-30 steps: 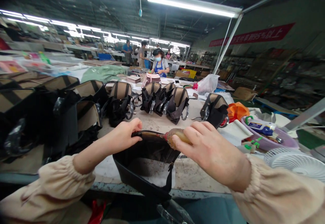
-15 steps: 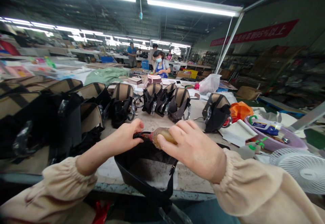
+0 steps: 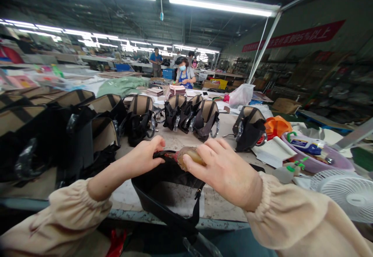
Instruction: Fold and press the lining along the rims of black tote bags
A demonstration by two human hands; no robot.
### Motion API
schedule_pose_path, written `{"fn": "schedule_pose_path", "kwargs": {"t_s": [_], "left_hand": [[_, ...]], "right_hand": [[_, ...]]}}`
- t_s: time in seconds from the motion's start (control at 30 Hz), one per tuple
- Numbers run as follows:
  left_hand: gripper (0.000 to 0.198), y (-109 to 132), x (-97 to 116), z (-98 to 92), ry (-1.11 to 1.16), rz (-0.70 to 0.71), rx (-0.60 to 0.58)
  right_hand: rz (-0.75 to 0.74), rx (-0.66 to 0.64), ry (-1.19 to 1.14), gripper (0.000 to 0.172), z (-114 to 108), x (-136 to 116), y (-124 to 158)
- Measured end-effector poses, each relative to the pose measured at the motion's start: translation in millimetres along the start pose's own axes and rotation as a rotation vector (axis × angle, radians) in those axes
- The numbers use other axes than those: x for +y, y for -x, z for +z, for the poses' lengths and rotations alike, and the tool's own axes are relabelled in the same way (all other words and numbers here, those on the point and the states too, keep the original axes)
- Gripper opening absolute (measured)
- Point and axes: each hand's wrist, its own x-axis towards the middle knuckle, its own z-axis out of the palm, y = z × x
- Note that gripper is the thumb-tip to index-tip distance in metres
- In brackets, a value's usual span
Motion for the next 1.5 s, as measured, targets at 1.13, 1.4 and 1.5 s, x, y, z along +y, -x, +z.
{"fn": "schedule_pose_path", "kwargs": {"t_s": [1.13, 1.4, 1.5], "left_hand": [[0.009, -5, -4, 0.4, -0.141, 0.216, -0.044], [0.008, -6, -4, 0.1, -0.17, 0.208, -0.037], [0.007, -5, -3, 0.2, -0.174, 0.209, -0.043]], "right_hand": [[0.088, -0.168, 0.011, 0.043, -19, 19, 34], [0.058, -0.087, 0.003, 0.042, -10, 11, 20], [0.049, -0.105, 0.018, 0.038, -6, 10, 14]]}}
